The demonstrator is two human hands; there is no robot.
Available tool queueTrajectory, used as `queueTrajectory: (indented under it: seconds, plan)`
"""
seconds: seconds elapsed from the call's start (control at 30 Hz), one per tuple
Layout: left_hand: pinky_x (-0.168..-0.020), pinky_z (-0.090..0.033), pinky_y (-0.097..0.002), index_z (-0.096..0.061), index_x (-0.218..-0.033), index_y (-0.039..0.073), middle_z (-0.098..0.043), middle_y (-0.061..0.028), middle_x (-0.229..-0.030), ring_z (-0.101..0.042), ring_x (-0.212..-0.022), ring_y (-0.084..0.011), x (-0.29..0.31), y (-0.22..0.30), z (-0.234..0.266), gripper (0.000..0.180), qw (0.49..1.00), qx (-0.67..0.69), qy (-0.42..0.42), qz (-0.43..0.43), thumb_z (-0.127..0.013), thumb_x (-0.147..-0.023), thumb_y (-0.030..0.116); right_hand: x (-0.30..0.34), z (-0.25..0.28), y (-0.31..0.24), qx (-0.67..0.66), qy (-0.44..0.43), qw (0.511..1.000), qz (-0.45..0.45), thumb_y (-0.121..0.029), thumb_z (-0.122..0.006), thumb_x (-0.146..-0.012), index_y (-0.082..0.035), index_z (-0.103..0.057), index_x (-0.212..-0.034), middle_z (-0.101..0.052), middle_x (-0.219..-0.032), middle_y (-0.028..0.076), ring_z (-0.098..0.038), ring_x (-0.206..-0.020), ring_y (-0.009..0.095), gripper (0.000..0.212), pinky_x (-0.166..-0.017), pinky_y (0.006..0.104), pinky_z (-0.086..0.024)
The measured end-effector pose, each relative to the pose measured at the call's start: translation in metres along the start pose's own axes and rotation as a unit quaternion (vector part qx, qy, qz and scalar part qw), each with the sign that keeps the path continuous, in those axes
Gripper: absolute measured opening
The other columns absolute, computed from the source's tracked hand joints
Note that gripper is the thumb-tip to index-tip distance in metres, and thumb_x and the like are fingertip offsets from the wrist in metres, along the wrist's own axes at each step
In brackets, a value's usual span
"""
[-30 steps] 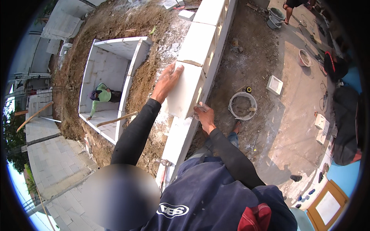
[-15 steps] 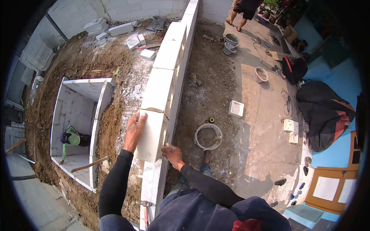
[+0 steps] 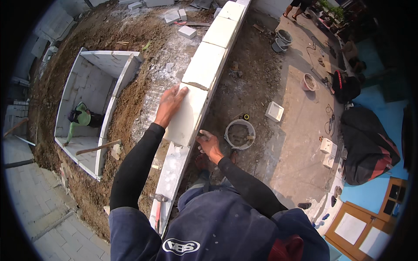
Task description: The person applies mortar to a concrete wall using a trowel and places decorative concrete blocks along the top edge. They use a hammer and a level to position and secure the blocks and continue adding mortar between the blocks.
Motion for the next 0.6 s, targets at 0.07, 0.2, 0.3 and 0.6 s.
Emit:
queueTrajectory:
  seconds: [0.07, 0.2, 0.3, 0.6]
  plan:
    - [-0.092, -0.053, -0.0358, -0.064, -0.130, -0.004, -0.068, -0.0188, -0.116, -0.068, -0.103, -0.0253, -0.012, -0.026, -0.012, 0.062, 0.999, -0.001, -0.006, 0.043, -0.060, -0.100, 0.050, 0.018, 0.008, 0.002, 0.091, -0.012, 0.994, 0.058, -0.025, -0.071, -0.095, 0.001, -0.063, -0.134, -0.075, -0.091, 0.010, -0.068, -0.070, 0.017, 0.048, -0.063, 0.0335, -0.054]
    - [-0.102, -0.049, -0.0409, -0.064, -0.130, -0.006, -0.065, -0.0261, -0.129, -0.065, -0.114, -0.0359, -0.006, -0.017, -0.008, 0.064, 0.998, -0.063, 0.013, 0.004, -0.061, -0.099, 0.049, 0.084, -0.011, -0.015, 0.317, -0.109, 0.894, 0.298, -0.023, -0.071, -0.093, -0.005, -0.071, -0.123, -0.073, -0.100, 0.012, -0.069, -0.085, 0.028, 0.035, -0.075, 0.0409, -0.055]
    - [-0.099, -0.050, -0.0417, -0.065, -0.129, -0.005, -0.069, -0.0249, -0.121, -0.068, -0.108, -0.0364, 0.001, -0.015, -0.006, 0.060, 0.999, -0.033, 0.012, 0.028, -0.060, -0.100, 0.048, 0.125, -0.061, -0.013, 0.367, -0.233, 0.780, 0.451, -0.024, -0.072, -0.091, -0.009, -0.070, -0.126, -0.071, -0.106, 0.008, -0.066, -0.098, 0.029, 0.037, -0.082, 0.0432, -0.053]
    - [-0.081, -0.058, -0.0365, -0.066, -0.129, 0.000, -0.069, -0.0192, -0.113, -0.071, -0.090, -0.0242, 0.004, -0.008, -0.011, 0.053, 0.998, 0.008, -0.027, 0.064, -0.059, -0.102, 0.045, 0.192, -0.185, 0.089, 0.487, -0.490, 0.525, 0.497, -0.033, -0.072, -0.091, -0.021, -0.071, -0.126, -0.044, -0.157, 0.010, -0.041, -0.144, 0.035, 0.038, -0.111, 0.0615, -0.035]
Point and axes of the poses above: each hand's wrist, its own x-axis away from the middle knuckle, its own z-axis out of the back of the hand, y = z × x, the point moved 4 cm from there along -x, towards the middle knuckle
